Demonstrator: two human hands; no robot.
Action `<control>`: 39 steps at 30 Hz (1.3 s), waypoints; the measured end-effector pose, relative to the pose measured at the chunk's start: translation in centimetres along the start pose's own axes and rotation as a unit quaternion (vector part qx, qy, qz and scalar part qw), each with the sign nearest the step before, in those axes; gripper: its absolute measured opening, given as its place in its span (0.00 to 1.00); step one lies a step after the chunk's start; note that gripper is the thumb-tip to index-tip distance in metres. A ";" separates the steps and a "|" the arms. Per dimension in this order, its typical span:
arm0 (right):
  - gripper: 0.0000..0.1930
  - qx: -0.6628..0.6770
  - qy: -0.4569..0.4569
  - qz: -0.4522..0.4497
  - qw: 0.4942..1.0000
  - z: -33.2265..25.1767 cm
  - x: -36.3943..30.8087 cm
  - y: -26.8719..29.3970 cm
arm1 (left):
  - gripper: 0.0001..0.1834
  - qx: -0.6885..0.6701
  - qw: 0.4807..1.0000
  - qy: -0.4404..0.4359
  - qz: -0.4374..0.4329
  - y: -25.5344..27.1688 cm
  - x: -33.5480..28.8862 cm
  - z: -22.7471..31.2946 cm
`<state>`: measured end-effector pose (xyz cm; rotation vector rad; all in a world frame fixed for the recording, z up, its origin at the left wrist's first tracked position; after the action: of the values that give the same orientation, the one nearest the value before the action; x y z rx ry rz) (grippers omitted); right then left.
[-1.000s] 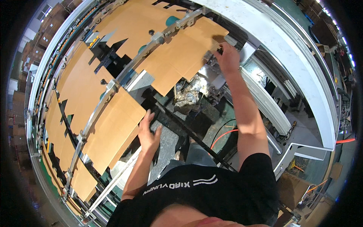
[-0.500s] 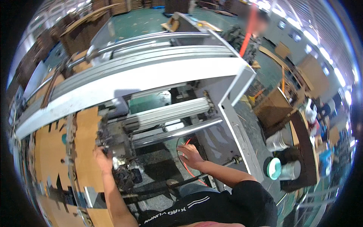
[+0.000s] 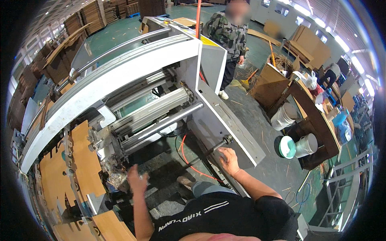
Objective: The person operates a cardboard processing machine in a factory setting. They load large sheets of cardboard into the machine, interact with the control panel, and manually adjust the cardboard as it moves through the rollers.
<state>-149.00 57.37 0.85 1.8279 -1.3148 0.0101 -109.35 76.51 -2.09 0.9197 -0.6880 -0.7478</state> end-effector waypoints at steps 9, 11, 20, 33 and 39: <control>0.19 0.030 -0.017 -0.033 0.999 0.0 -3.9 1.2 | 0.41 0.194 0.941 0.034 -0.275 -11.9 -7.5 8.5; 0.19 0.033 -0.020 -0.049 0.998 -0.1 -4.2 1.3 | 0.42 0.221 0.940 0.007 -0.259 -12.1 -8.3 8.4; 0.19 0.085 -0.021 -0.060 0.994 2.2 -3.8 1.2 | 0.18 0.074 0.978 -0.048 -0.190 -9.5 -12.1 9.4; 0.19 0.171 0.061 -0.163 0.970 7.4 5.4 -5.3 | 0.07 -0.024 0.937 0.260 0.232 6.2 -5.2 -0.1; 0.18 0.140 -0.035 -0.142 0.979 6.3 6.3 -3.6 | 0.15 0.149 0.933 0.200 0.261 9.1 3.9 -7.7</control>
<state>-146.19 48.82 -2.48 2.2622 -1.1321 -0.0224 -98.72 80.37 3.36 1.0619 -0.6485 0.0264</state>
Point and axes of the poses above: each hand's wrist, its own x-axis towards the middle knuckle, its own y-axis out of the back of the hand, z = x × y, the point moved 3 cm from there along x, towards the middle knuckle, and after that the axes turned 6 degrees about x, right-handed, at the moved point
